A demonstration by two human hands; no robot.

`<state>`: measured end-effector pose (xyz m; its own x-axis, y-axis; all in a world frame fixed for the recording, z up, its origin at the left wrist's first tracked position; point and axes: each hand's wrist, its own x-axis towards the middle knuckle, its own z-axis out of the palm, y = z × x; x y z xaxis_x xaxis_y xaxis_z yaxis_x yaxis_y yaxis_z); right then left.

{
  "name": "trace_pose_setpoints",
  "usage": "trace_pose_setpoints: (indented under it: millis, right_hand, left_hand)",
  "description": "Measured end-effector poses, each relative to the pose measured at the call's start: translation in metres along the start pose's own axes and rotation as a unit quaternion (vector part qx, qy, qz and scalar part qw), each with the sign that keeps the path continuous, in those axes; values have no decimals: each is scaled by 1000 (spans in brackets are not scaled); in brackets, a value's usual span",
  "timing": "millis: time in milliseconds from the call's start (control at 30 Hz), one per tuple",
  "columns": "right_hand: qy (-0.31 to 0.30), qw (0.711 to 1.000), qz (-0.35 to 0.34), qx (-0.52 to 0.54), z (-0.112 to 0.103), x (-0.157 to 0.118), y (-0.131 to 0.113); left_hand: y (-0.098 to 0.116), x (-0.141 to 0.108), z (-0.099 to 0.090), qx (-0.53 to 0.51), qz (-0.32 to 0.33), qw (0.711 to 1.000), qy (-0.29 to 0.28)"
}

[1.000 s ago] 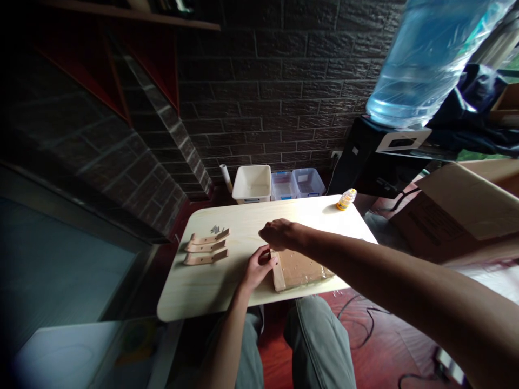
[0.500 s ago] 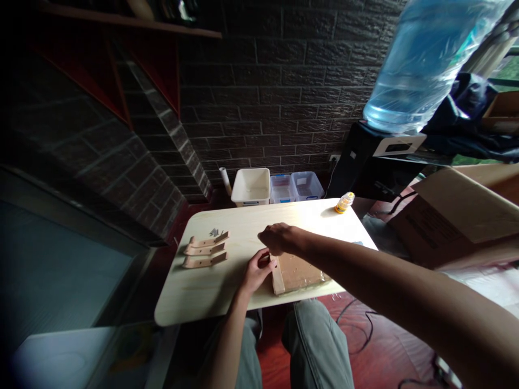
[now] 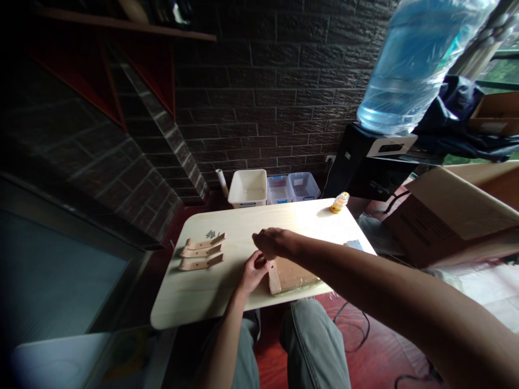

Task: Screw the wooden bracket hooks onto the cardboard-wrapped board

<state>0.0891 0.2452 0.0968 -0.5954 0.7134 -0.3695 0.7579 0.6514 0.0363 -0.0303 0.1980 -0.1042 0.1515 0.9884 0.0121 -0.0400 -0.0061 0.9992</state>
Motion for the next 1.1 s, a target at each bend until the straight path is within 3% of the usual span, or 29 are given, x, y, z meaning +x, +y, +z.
trace_pose_setpoints:
  millis: [133,300,533,667,933,1100]
  right_hand:
    - [-12,999,-31,8,3,4,9]
    - [-5,999,-20,24,14,3,18]
    - [1,1000,21,13,3,-9,9]
    - [-3,1000,-1,13,-4,-10,6]
    - [22,1000,-4,19,14,-7,18]
    - [31,999,19,30,11,-13,12]
  left_hand:
    - [0,0,-1,-1,-2,1000,2]
    - [-1,1,-2,-7,-2,1000,-7]
    - [1,0,0,-11,9,1000,-13]
    - [1,0,2,-8,10,1000,-6]
    - [-3,1,0,-7,4,1000,-14]
    - [-2,2,1,-6,3,1000,-12]
